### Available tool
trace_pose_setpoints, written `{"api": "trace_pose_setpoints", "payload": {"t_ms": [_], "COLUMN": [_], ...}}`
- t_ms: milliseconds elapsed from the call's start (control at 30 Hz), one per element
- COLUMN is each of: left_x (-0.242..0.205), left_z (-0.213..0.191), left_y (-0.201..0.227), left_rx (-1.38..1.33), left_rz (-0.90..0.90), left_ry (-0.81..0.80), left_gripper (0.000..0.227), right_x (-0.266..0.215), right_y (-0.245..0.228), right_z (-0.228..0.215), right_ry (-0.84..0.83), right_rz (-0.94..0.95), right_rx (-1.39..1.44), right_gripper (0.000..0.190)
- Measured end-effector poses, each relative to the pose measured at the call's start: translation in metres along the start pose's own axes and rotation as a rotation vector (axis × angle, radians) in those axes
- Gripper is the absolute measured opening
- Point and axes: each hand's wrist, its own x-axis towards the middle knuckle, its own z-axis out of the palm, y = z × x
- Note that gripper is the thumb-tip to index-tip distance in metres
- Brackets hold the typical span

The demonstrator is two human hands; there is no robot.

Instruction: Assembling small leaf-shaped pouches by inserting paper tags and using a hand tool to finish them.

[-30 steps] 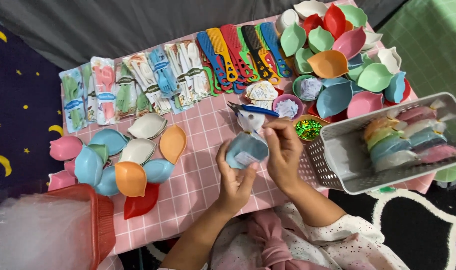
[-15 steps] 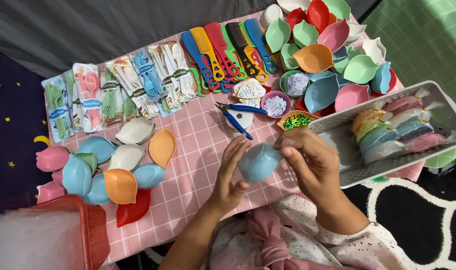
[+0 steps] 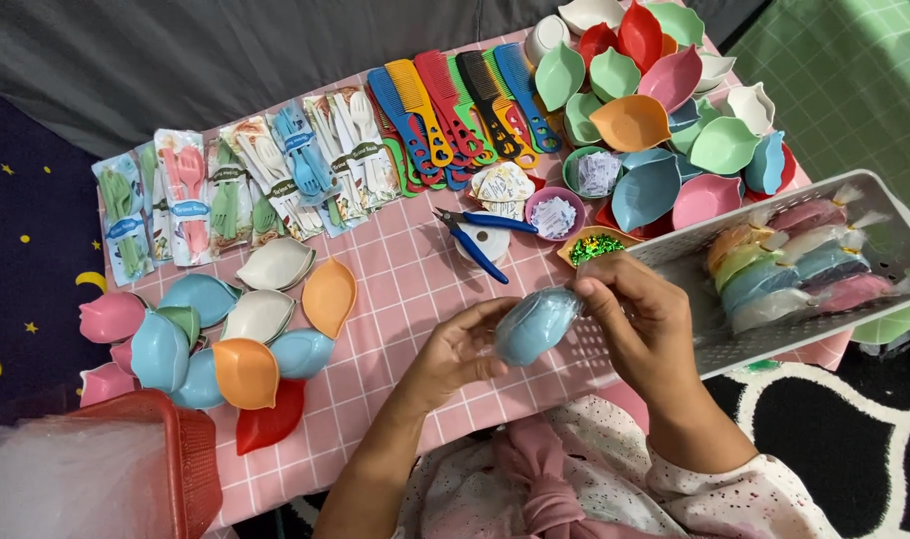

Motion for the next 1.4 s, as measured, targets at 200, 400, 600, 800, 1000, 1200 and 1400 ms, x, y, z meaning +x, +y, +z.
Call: {"api": "trace_pose_setpoints", "payload": {"t_ms": [200, 400, 600, 800, 1000, 1200, 1400], "left_x": [0.001, 0.000, -0.004, -0.024, -0.031, -0.031, -0.029], "left_z": [-0.006, -0.003, 0.009, -0.013, -0.028, -0.038, -0.041], "left_y": [-0.002, -0.006, 0.013, 0.017, 0.013, 0.009, 0.007], "left_rx": [0.196, 0.386, 0.638, 0.751, 0.594, 0.601, 0.605], "left_rz": [0.114, 0.244, 0.248, 0.156, 0.004, 0.034, 0.033], "left_ry": [0.070, 0.062, 0.174, 0.344, 0.568, 0.592, 0.603], "left_gripper": [0.053, 0.052, 0.026, 0.023, 0.025, 0.024, 0.025], "right_x": [-0.004, -0.009, -0.019, -0.015, 0.000, 0.001, -0.002], "right_y": [-0.001, -0.013, -0.009, 0.029, 0.078, 0.109, 0.128], "right_z": [-0.002, -0.008, -0.065, -0.126, -0.119, -0.117, -0.118], "right_ry": [-0.059, -0.050, 0.001, 0.032, -0.303, -0.373, -0.359], "right_rz": [0.011, 0.059, 0.007, 0.163, 0.138, 0.156, 0.147], "right_rx": [-0.044, 0.006, -0.122, -0.487, -0.775, -0.964, -1.014], "right_gripper": [0.020, 0.014, 0.015, 0.017, 0.020, 0.022, 0.025]}}
